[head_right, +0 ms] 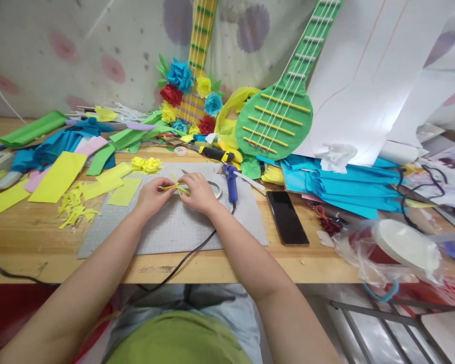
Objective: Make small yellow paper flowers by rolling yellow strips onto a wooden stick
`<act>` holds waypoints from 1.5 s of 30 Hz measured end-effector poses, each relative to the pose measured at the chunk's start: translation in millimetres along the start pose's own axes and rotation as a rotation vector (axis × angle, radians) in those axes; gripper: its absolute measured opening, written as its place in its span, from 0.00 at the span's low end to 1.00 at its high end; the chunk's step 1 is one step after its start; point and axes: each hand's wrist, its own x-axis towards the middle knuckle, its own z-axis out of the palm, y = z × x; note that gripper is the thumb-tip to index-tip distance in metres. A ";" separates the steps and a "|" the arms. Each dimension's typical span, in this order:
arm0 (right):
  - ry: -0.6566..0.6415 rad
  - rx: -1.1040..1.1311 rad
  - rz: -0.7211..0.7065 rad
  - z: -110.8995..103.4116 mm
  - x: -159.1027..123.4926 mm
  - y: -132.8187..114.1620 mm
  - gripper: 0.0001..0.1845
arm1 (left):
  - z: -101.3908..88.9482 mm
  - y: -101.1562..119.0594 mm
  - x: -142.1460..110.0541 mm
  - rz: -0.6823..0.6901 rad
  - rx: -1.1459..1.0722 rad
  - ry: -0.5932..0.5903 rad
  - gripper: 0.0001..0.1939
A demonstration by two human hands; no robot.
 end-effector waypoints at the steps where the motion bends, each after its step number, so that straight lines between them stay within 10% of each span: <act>1: 0.013 -0.014 0.003 0.6 0.1 0.4 0.15 | 0.7 0.1 0.1 0.004 0.000 -0.003 0.08; 19: -0.171 -0.261 -0.062 -9.4 4.8 7.2 0.09 | -2.7 5.9 -0.5 0.103 0.408 -0.122 0.11; 45: -0.215 -0.135 -0.163 -8.2 4.6 15.1 0.07 | -11.8 3.9 1.3 0.254 0.437 -0.250 0.09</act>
